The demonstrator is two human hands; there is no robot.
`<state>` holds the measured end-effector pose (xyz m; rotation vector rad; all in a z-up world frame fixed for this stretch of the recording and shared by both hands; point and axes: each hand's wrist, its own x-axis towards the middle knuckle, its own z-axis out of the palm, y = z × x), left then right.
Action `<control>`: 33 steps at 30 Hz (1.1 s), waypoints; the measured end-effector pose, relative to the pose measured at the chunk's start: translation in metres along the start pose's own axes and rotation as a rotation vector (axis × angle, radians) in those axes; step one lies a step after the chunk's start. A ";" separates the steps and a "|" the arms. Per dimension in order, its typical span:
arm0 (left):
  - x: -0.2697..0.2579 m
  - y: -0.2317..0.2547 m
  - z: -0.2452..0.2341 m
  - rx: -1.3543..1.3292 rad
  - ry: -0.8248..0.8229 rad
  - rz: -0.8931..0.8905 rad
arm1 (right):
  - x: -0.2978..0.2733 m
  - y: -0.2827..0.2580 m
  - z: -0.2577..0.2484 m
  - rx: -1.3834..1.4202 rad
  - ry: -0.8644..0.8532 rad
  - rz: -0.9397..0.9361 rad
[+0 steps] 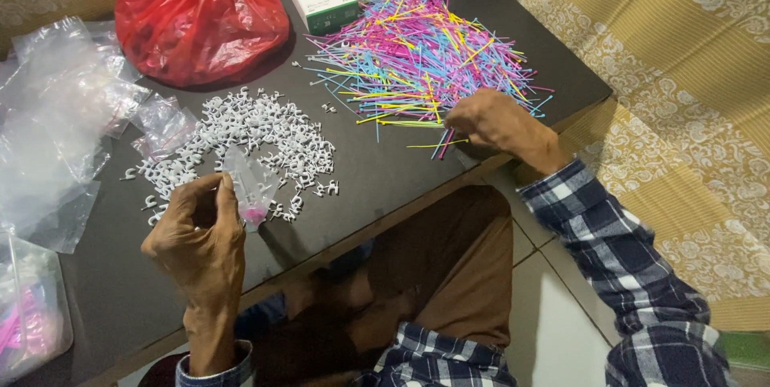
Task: The person sorts various hardware components, placing small white plastic clips and colorful sticks into plastic bags by hand on a table.
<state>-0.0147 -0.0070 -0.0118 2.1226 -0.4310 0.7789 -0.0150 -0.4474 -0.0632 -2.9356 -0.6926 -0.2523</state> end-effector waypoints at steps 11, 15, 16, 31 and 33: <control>0.000 -0.004 0.000 0.020 0.006 0.008 | 0.005 0.003 0.028 -0.307 -0.047 -0.081; -0.002 -0.009 -0.001 0.031 0.007 0.011 | 0.017 0.009 0.022 0.276 0.234 -0.093; -0.001 -0.006 -0.003 0.035 0.008 0.008 | 0.018 0.013 0.026 0.280 0.232 -0.096; 0.004 -0.006 -0.003 -0.104 0.025 -0.078 | 0.005 -0.013 0.013 1.056 0.579 0.363; 0.003 -0.008 -0.003 -0.099 0.042 -0.099 | -0.004 -0.011 0.016 0.640 0.411 0.483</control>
